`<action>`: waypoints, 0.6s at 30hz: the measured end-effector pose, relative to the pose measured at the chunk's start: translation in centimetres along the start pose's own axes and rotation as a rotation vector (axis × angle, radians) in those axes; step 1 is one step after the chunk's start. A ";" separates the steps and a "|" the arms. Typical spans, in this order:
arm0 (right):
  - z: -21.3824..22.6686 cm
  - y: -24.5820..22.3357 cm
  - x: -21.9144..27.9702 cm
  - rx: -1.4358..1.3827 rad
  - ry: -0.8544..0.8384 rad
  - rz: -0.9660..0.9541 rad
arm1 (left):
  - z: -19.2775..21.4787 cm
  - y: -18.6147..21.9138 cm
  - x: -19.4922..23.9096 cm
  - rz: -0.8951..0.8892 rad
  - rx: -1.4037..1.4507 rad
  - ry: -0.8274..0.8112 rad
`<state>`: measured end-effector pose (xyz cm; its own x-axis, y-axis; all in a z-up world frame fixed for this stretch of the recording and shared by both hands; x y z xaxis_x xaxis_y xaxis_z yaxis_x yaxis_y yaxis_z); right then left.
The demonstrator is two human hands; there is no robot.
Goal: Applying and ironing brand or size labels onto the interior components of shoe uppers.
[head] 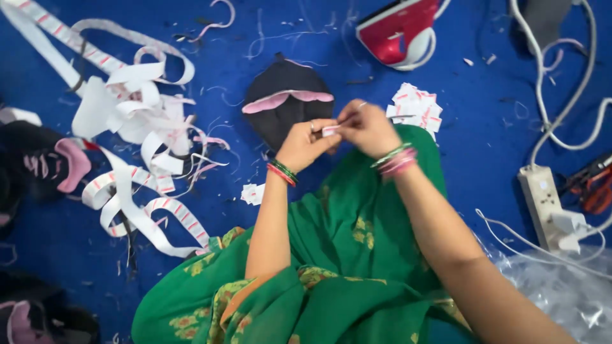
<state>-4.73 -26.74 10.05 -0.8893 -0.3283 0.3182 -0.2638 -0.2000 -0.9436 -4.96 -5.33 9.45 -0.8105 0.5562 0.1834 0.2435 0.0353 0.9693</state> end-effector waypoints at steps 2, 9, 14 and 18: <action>-3.2 -0.1 -1.3 0.073 -0.076 0.018 | 1.4 -1.6 0.3 0.075 0.216 -0.142; -7.4 0.9 -6.6 0.777 -0.019 0.335 | 7.9 -3.3 -1.5 0.259 -0.443 0.445; -7.8 1.2 -8.9 0.964 -0.063 0.271 | 10.2 -3.7 -5.3 0.037 -0.689 0.732; -8.0 1.2 -8.9 1.068 0.001 0.325 | 10.4 -2.1 -5.8 0.047 -0.614 0.774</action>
<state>-0.09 -16.69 5.33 -0.8581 -0.5086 0.0706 0.4373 -0.7959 -0.4187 4.77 0.05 4.59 -0.9851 -0.1582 0.0682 0.1431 -0.5317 0.8348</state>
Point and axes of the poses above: each hand's wrist, its own x-axis away from the middle knuckle, its own z-axis out of the back of the hand, y = z × x, the point moved 2 cm from there along -x, towards the middle knuckle, and after that the axes turned 12 degrees about -y, right-handed, at the moved point
